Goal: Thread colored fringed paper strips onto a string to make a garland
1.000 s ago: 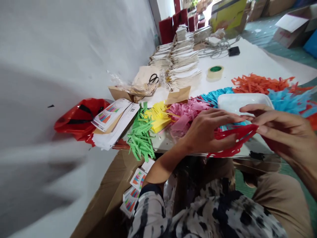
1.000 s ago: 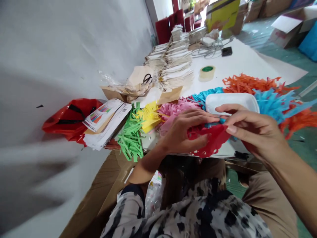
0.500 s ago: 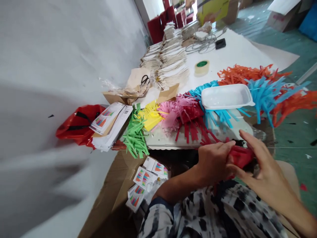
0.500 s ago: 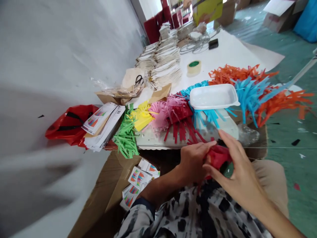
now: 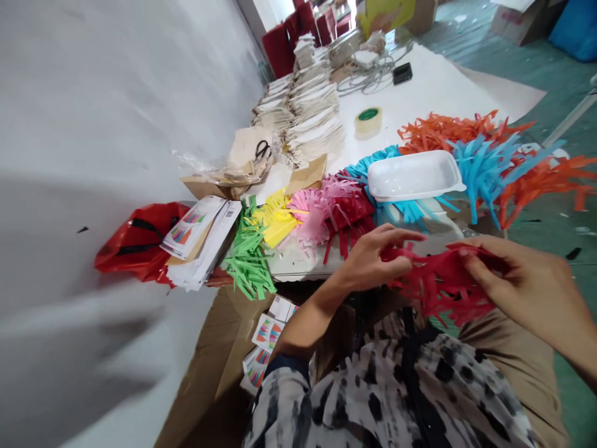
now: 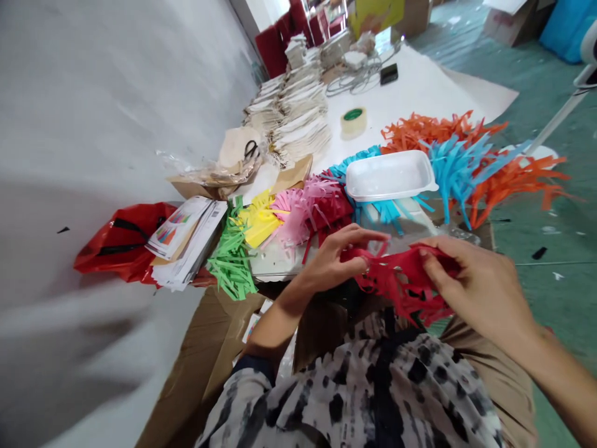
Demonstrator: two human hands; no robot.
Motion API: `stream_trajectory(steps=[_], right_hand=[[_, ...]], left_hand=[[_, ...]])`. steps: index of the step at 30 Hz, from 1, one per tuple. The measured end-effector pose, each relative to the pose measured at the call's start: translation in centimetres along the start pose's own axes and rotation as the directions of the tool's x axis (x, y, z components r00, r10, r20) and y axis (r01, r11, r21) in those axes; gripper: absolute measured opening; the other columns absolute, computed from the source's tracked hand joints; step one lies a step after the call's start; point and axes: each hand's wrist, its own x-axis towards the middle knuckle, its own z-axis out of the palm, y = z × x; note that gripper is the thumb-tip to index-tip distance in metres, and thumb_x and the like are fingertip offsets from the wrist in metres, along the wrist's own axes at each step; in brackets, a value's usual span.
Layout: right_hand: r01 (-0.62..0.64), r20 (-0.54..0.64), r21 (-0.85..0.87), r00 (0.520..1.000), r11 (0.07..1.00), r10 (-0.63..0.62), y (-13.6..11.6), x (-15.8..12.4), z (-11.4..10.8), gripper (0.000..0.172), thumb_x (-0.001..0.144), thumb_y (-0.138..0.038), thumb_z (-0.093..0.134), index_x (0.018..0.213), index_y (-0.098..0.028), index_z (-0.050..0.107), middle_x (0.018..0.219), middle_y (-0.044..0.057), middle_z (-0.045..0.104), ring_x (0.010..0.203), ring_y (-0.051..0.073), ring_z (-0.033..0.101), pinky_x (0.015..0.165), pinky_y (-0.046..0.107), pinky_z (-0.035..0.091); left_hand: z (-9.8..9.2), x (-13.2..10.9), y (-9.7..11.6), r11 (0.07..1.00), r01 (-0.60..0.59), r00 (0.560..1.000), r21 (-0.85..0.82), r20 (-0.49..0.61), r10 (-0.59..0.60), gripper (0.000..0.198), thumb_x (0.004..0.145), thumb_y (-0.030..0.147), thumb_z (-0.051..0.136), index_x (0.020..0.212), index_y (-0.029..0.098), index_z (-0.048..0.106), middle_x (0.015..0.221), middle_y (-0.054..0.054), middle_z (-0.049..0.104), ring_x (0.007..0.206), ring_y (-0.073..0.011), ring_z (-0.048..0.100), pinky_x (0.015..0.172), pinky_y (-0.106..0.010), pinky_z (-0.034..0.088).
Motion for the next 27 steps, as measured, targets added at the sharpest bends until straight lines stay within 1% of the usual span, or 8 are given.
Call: stream_trajectory(steps=[3,6,9,11,16,21,24,27], right_hand=[[0.085,0.02,-0.142,0.996,0.986,-0.083,-0.6,1.4,-0.9,0.03,0.099,-0.047,0.051,0.101,-0.026,0.073,0.081,0.0,0.078,0.056,0.021,0.07,0.047,0.03,0.043],[0.14,0.022,-0.234,0.99,0.962,-0.139,-0.9,2.1,-1.5,0.032,0.098,-0.048,0.048,0.098,-0.026,0.072,0.077,0.001,0.077,0.056,0.023,0.069,0.046,0.031,0.04],[0.211,0.041,-0.244,0.977,0.946,-0.208,-0.4,2.2,-2.2,0.03,0.096,-0.044,0.049,0.108,-0.031,0.074,0.08,0.0,0.078,0.058,0.022,0.07,0.047,0.03,0.043],[0.253,0.058,-0.293,0.967,0.922,-0.247,0.6,2.2,-2.6,0.034,0.094,-0.043,0.05,0.115,-0.033,0.073,0.088,0.0,0.08,0.059,0.023,0.07,0.045,0.03,0.041],[0.276,0.085,-0.43,0.96,0.859,-0.266,3.9,2.0,-3.1,0.049,0.086,-0.039,0.052,0.132,-0.034,0.069,0.106,0.001,0.081,0.063,0.023,0.069,0.04,0.03,0.032],[0.325,0.055,-0.484,0.938,0.813,-0.343,5.0,2.4,-3.6,0.037,0.097,-0.045,0.05,0.117,-0.028,0.075,0.099,0.008,0.078,0.071,0.025,0.065,0.054,0.035,0.034],[0.369,-0.04,-0.529,0.889,0.765,-0.457,5.2,2.3,-3.1,0.035,0.102,-0.041,0.051,0.116,-0.022,0.076,0.1,0.014,0.077,0.084,0.027,0.066,0.062,0.038,0.031],[0.358,-0.112,-0.536,0.867,0.764,-0.485,5.6,1.5,-0.9,0.033,0.103,-0.039,0.056,0.121,-0.021,0.077,0.103,0.014,0.079,0.088,0.028,0.066,0.065,0.038,0.031]], left_hand=[[0.8,0.7,0.0,0.987,0.028,0.991,-0.156,0.133,-0.007,0.073,0.087,0.038,0.083,0.154,0.029,0.053,0.159,-0.009,0.053,0.14,-0.0262,0.058,0.113,-0.039,0.055],[4.1,1.2,-0.7,0.978,0.113,0.992,-0.174,0.081,-0.101,0.092,0.082,0.045,0.088,0.16,0.028,0.043,0.147,-0.011,0.065,0.128,-0.0271,0.067,0.107,-0.042,0.059],[6.8,2.0,-2.0,0.982,0.157,0.986,-0.106,0.068,-0.15,0.067,0.084,0.041,0.082,0.146,0.024,0.06,0.118,-0.009,0.079,0.103,-0.025,0.076,0.092,-0.038,0.062],[7.0,2.7,-2.8,0.989,0.139,0.99,-0.054,0.038,-0.137,0.047,0.086,0.032,0.075,0.133,0.023,0.069,0.114,-0.007,0.08,0.101,-0.023,0.075,0.091,-0.035,0.06],[4.1,4.6,-3.5,0.991,0.079,0.995,0.109,0.06,-0.086,0.054,0.082,0.019,0.068,0.136,0.023,0.069,0.105,-0.001,0.079,0.09,-0.0184,0.073,0.088,-0.03,0.057],[0.7,6.1,-3.0,0.958,-0.126,0.986,0.259,0.136,0.093,0.05,0.081,0.01,0.065,0.13,0.021,0.07,0.118,-0.005,0.073,0.099,-0.0185,0.07,0.088,-0.027,0.056],[-1.0,5.9,-2.9,0.847,-0.203,0.974,0.492,0.011,0.227,0.047,0.085,0.006,0.059,0.127,0.022,0.071,0.122,-0.007,0.069,0.105,-0.0193,0.069,0.089,-0.028,0.056],[-2.5,4.7,-3.7,0.646,-0.235,0.909,0.726,-0.072,0.411,0.042,0.093,0.007,0.056,0.128,0.025,0.071,0.122,-0.007,0.07,0.115,-0.0219,0.067,0.109,-0.039,0.051]])
